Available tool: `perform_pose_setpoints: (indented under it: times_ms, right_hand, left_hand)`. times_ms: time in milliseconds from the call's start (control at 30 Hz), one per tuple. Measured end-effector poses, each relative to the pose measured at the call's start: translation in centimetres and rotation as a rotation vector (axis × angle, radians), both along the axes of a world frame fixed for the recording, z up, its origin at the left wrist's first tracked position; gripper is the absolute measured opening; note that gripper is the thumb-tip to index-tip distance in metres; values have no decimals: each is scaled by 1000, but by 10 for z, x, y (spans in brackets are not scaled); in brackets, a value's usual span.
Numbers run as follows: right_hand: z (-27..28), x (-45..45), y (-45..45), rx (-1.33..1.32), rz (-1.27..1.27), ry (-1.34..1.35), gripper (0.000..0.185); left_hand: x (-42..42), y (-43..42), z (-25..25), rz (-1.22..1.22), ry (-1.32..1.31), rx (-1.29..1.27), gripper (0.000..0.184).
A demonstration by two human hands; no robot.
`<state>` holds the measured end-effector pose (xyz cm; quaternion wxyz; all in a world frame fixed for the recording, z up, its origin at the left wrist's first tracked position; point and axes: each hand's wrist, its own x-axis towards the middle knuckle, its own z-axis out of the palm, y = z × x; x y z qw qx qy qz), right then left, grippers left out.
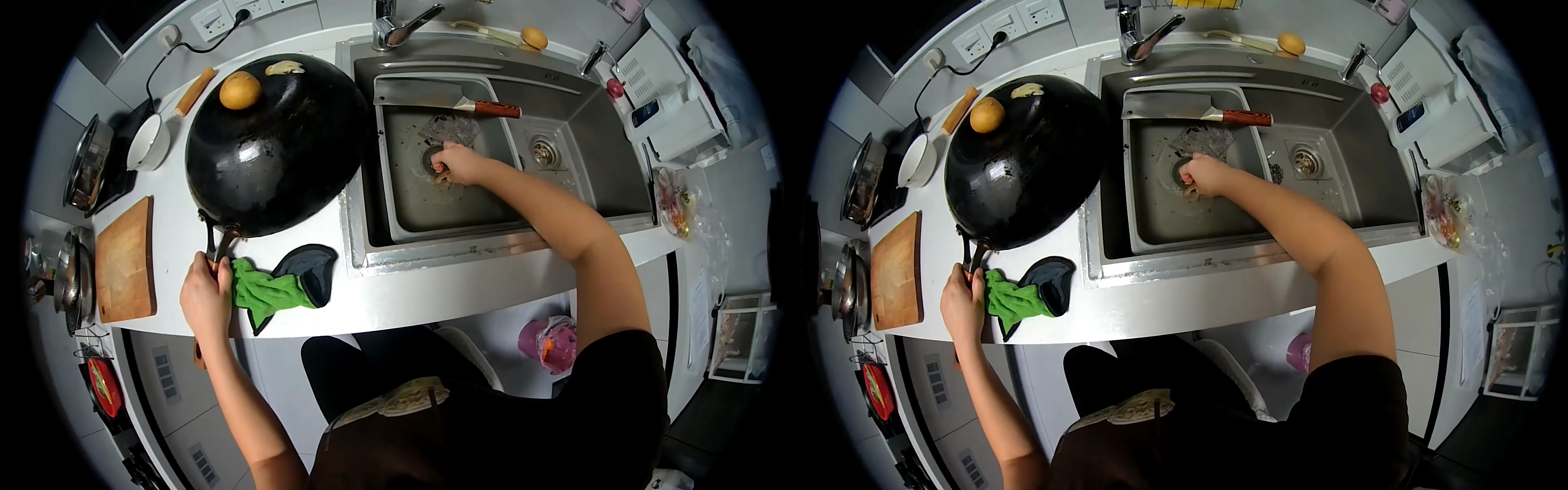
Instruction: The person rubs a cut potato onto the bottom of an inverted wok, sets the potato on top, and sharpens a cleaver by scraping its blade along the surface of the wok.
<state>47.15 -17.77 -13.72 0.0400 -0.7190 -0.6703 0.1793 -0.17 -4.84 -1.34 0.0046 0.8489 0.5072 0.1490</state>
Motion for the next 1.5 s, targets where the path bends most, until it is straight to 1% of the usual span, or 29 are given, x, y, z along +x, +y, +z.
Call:
perform_pose_setpoints:
  times_ms: [33,100,133,200,333,400,433,467,533,567,600,667,700,767,800,867,900,967,1000,1067,1133,1167,1200,1267,1300,1333,1400,1433,1500]
  right_hand:
    - [-6,3,1,-1,1,0,24]
    - [-12,6,2,89,-9,33,14]
    - [-12,9,3,92,-8,32,14]
    - [-6,10,3,109,-122,202,6]
    - [21,17,0,138,-155,203,6]
    - [31,23,-1,144,-235,229,6]
    - [36,24,-2,159,-280,296,5]
    - [41,25,-5,161,-284,297,5]
    - [50,20,-6,-83,-414,460,11]
    - [40,20,-5,-62,-295,353,13]
    - [35,17,-5,-60,-295,353,13]
    - [25,11,-4,135,324,191,11]
    - [21,4,-2,136,327,192,11]
    - [14,-9,1,-24,321,-54,11]
    - [16,-13,1,-23,321,-53,11]
    - [24,-15,2,-112,270,-104,7]
    - [26,-13,2,-109,269,-106,7]
    - [34,-4,0,26,127,24,9]
    - [45,2,-1,28,120,19,9]
    - [81,14,-4,300,27,244,10]
    - [115,20,-14,469,-118,510,11]
    - [120,27,-18,518,-224,703,9]
    - [112,38,-22,528,-230,690,9]
    - [81,67,-38,178,-263,18,11]
    - [86,69,-47,244,-337,98,13]
    - [93,75,-54,252,-342,86,13]
    - [106,77,-76,637,-525,182,14]
    - [118,78,-89,617,-577,373,14]
    - [132,85,-112,645,-627,620,14]
  left_hand:
    - [0,0,0,1,0,-1,30]
    - [0,0,1,5,-8,-23,30]
    - [0,-1,2,5,-10,-20,30]
    - [2,-2,3,11,-6,1,31]
    - [0,1,1,25,3,-22,30]
    - [-1,2,-1,7,-9,-14,31]
    - [-1,2,-3,4,-10,-14,31]
    - [-1,3,-3,12,-3,-18,31]
    - [0,2,-1,17,5,-17,31]
    - [0,2,0,26,16,-22,31]
    - [1,1,1,36,26,-28,31]
    - [2,1,1,35,19,-27,31]
    - [1,0,1,33,16,-29,31]
    - [0,1,1,35,11,-29,31]
    - [0,1,0,32,6,-31,31]
    - [1,0,1,36,7,-33,31]
    - [1,0,2,39,7,-36,31]
    - [0,2,0,31,2,-25,30]
    - [0,2,-1,23,-3,-18,30]
    - [0,0,0,16,-7,-20,30]
    - [1,0,2,5,-16,-14,30]
    - [2,0,3,14,-18,-20,30]
    - [2,-2,2,23,-20,-29,29]
    - [-2,2,-2,3,-42,-32,28]
    - [-4,3,1,-22,-51,-59,28]
    - [-4,4,0,-30,-76,-87,28]
    - [-8,7,0,-57,-133,-135,28]
    - [-10,9,3,-49,-111,-183,29]
    - [-17,8,8,-61,-98,-45,32]
